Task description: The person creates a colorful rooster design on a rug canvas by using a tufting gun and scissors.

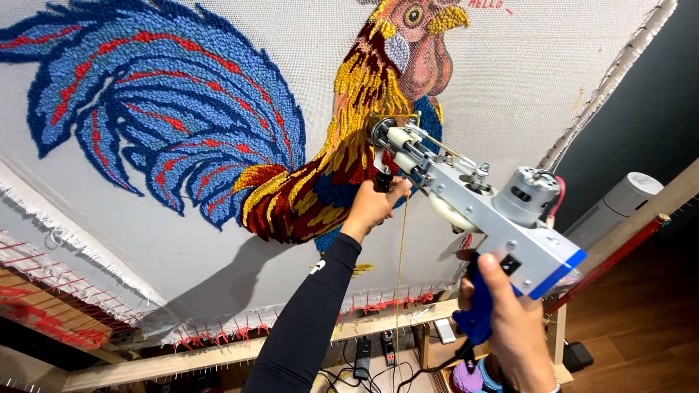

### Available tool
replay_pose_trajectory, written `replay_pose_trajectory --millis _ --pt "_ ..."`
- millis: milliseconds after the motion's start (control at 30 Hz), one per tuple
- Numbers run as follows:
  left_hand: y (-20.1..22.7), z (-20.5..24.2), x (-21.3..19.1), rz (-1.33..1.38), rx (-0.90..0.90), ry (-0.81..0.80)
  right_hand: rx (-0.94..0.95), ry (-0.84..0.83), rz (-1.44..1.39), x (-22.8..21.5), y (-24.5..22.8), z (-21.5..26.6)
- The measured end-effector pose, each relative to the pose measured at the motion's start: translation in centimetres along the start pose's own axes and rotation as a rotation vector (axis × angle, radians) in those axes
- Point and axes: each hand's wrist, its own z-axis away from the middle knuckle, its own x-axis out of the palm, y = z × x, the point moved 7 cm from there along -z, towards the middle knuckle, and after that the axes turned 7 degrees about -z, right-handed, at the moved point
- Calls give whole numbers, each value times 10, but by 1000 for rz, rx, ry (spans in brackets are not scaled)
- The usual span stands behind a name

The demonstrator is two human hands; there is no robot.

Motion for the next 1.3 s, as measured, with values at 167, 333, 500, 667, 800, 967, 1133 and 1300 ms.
replay_pose_trajectory --millis 167,333,500,667,800,967,1133,1300 --pt "-23 -20 -7 -64 54 -5 9 -48 5 19 5 4" --pt "-9 -23 -4 -155 -2 -26 0 -52 18 18 13 -4" --pt "-16 -37 -3 -143 21 -32 2 -40 57 17 11 -9" --pt "-17 -45 2 -167 28 -42 -44 -77 95 15 4 -11" --pt "-9 -48 8 -207 -33 -87 -88 -57 160 10 -5 -15" --pt "-16 -53 14 -67 -22 -86 -198 -151 251 17 -25 -16" --pt "5 -47 13 -47 18 -91 -186 -123 292 14 -33 -20" --pt "22 -27 12 -13 97 -103 -173 -207 195 -10 -25 -35"
